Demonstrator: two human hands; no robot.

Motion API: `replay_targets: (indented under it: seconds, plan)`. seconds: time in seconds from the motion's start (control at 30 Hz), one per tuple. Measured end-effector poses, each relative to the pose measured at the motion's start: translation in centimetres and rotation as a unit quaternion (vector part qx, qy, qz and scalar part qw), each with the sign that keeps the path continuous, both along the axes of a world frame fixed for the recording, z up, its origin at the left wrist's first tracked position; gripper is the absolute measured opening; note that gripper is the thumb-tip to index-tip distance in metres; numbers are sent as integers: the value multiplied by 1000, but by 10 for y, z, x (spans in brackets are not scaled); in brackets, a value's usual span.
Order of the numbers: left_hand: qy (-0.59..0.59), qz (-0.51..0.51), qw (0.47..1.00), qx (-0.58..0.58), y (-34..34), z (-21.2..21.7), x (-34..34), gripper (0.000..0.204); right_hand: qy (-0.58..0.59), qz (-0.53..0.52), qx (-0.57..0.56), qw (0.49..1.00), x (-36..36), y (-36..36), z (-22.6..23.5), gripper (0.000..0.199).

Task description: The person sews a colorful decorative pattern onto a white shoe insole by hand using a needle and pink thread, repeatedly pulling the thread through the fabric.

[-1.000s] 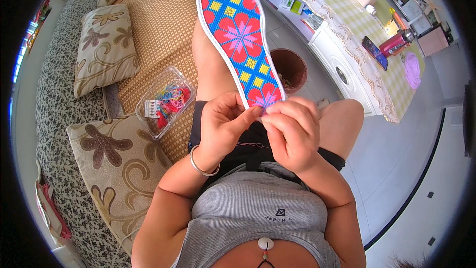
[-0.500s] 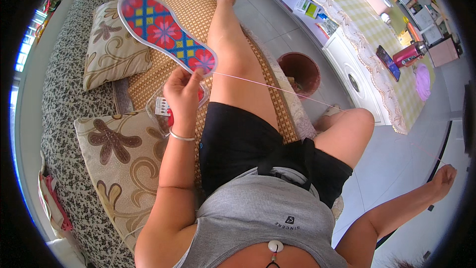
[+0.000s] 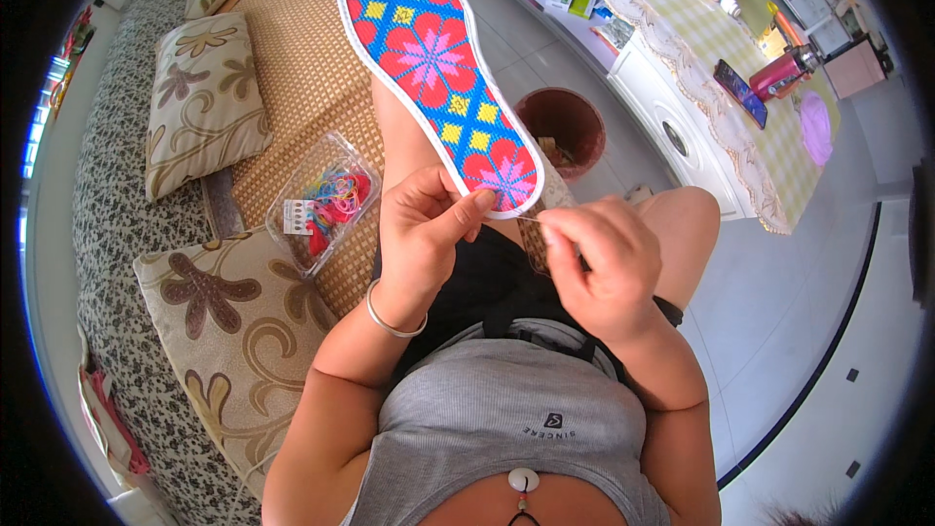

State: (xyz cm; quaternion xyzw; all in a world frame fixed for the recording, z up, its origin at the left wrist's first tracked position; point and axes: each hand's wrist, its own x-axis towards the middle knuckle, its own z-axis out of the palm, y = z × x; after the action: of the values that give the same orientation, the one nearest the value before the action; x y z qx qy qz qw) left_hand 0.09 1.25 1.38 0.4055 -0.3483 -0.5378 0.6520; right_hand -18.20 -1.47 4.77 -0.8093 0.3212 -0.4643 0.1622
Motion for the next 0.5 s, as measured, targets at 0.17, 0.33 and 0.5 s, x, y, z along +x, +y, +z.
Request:
replay_targets:
  seconds: [0.17,0.33,0.5]
  plan:
    - [4,-2,1000,14,3,5,-1,5,65,-3,-47,997,5,-4,-3,19]
    - [3,-8,1000,12,5,3,0,7,57,-6,-43,997,5,-4,-3,18]
    - [-1,-5,1000,17,5,4,-2,7,69,-4,-44,997,4,-3,-2,20]
